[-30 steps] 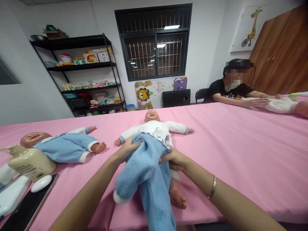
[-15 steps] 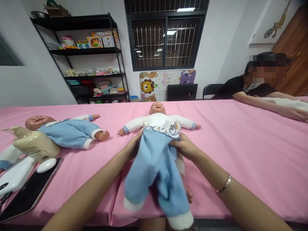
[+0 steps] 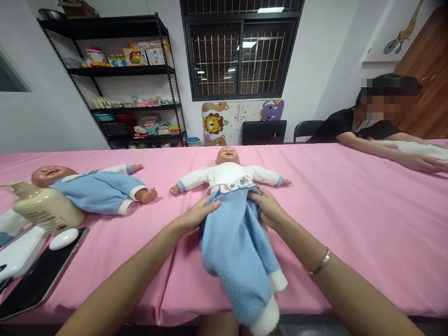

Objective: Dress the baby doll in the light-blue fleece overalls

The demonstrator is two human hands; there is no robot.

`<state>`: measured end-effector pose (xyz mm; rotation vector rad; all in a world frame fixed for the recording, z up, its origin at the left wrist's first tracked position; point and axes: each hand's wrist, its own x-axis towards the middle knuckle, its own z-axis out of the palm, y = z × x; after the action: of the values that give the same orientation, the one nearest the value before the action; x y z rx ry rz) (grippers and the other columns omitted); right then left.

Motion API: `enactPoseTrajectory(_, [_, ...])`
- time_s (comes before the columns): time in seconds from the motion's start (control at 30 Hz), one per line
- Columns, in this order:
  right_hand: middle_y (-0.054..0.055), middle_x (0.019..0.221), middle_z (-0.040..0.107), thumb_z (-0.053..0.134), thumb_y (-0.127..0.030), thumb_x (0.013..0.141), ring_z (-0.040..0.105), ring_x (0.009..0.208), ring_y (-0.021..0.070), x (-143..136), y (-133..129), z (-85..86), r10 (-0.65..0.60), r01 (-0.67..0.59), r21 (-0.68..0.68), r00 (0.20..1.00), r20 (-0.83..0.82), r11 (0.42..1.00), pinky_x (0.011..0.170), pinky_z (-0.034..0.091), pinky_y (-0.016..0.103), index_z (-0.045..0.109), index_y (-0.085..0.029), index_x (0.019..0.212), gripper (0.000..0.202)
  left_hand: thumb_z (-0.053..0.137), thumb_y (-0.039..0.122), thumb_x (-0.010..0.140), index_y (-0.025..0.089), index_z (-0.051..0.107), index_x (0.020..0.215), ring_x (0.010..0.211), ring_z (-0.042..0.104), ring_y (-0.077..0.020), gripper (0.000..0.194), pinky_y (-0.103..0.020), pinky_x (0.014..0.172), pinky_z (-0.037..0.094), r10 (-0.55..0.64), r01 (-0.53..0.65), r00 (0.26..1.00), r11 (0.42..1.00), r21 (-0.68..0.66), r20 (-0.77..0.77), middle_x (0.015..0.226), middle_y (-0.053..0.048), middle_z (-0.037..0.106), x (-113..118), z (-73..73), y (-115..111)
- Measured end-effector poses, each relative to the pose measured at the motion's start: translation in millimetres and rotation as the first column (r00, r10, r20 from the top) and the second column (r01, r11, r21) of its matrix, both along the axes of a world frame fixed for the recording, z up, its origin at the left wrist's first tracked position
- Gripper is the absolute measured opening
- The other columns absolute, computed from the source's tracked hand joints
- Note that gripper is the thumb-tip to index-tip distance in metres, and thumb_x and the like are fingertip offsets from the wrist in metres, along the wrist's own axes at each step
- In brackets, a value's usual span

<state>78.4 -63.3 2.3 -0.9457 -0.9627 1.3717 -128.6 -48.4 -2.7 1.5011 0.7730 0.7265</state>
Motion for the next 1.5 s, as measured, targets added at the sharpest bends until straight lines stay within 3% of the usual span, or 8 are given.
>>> enactPoseTrajectory(0.2, [0.003,0.095,0.067,0.065,-0.020,0.058,0.060,0.096,0.0214,7,-5,5.3,0.277,-0.278,0.011,0.960,0.029,0.961,0.090,0.045,0.033,0.064,-0.018,0.094,0.036,0.044,0.041,0.087,0.016,0.063,0.103,0.106,0.055,-0.0236,0.036,-0.036,0.098,0.039,0.289,-0.220,0.953,0.869,0.443,-0.094,0.110,-0.005,0.064,5,-7.8,10])
enactPoseTrajectory(0.33, [0.004,0.104,0.065,0.067,-0.026,0.060,0.057,0.101,0.0239,9,-9,7.7,0.394,-0.409,0.023,0.891,0.224,0.912,0.095,0.042,0.039,0.063,-0.016,0.100,0.041,0.040,0.034,0.087,0.013,0.063,0.094,0.096,0.059,-0.0213,0.032,-0.035,0.093,0.042,0.484,-0.405,0.875,0.759,0.509,-0.025,0.097,-0.006,0.067,3,-20.8,25])
enactPoseTrajectory(0.4, [0.006,0.114,0.061,0.072,-0.030,0.060,0.053,0.109,0.0262,8,-12,7.8,0.390,-0.456,0.070,0.822,0.415,0.887,0.100,0.039,0.042,0.061,-0.017,0.108,0.050,0.042,0.037,0.086,0.013,0.064,0.091,0.093,0.060,-0.0227,0.033,-0.036,0.090,0.044,0.494,-0.409,0.866,0.789,0.459,-0.077,0.092,-0.007,0.068,-1,-24.5,31])
enactPoseTrajectory(0.6, [0.008,0.123,0.057,0.078,-0.037,0.059,0.047,0.119,0.0293,-2,-19,1.1,0.204,-0.433,0.199,0.720,0.663,0.879,0.107,0.032,0.048,0.056,-0.019,0.118,0.066,0.058,0.057,0.074,0.019,0.064,0.108,0.108,0.056,-0.0261,0.051,-0.034,0.094,0.043,-0.028,0.052,0.966,0.995,0.089,-0.258,0.113,-0.007,0.065,-25,-3.9,25])
enactPoseTrajectory(0.77, [0.007,0.116,0.062,0.072,-0.034,0.068,0.056,0.110,0.0262,-4,-15,-1.1,0.205,-0.330,0.200,0.858,0.471,0.923,0.101,0.040,0.046,0.061,-0.019,0.109,0.045,0.080,0.038,0.053,0.020,0.059,0.113,0.107,0.058,-0.0277,0.065,-0.036,0.088,0.049,-0.504,0.491,0.791,0.861,-0.131,-0.347,0.115,-0.007,0.064,-37,13.7,14])
enactPoseTrajectory(1.1, [0.007,0.117,0.062,0.072,-0.041,0.069,0.056,0.111,0.0260,-3,-10,-1.1,0.213,-0.221,0.065,0.971,0.107,0.973,0.100,0.042,0.044,0.060,-0.019,0.109,0.047,0.072,0.036,0.066,0.017,0.051,0.122,0.114,0.053,-0.0289,0.062,-0.041,0.096,0.043,-0.029,0.058,0.985,0.984,0.166,-0.169,0.123,-0.011,0.058,-10,2.6,2])
enactPoseTrajectory(1.33, [0.003,0.119,0.061,0.070,-0.042,0.071,0.053,0.115,0.0252,-7,-4,-15.4,0.211,-0.227,0.119,0.969,0.131,0.967,0.106,0.036,0.045,0.061,-0.023,0.109,0.043,0.054,0.028,0.075,0.014,0.065,0.096,0.097,0.059,-0.0261,0.027,-0.040,0.091,0.044,0.333,-0.257,0.935,0.877,0.405,-0.127,0.099,-0.006,0.068,-11,-6.7,22])
enactPoseTrajectory(1.5, [0.005,0.121,0.059,0.068,-0.042,0.073,0.054,0.114,0.0255,-6,-13,-6.7,0.298,-0.340,0.154,0.923,0.242,0.928,0.103,0.040,0.041,0.058,-0.022,0.116,0.048,0.050,0.036,0.078,0.013,0.063,0.102,0.100,0.059,-0.0275,0.036,-0.041,0.092,0.045,0.419,-0.395,0.906,0.890,0.227,-0.066,0.104,-0.009,0.067,-6,-23.6,31])
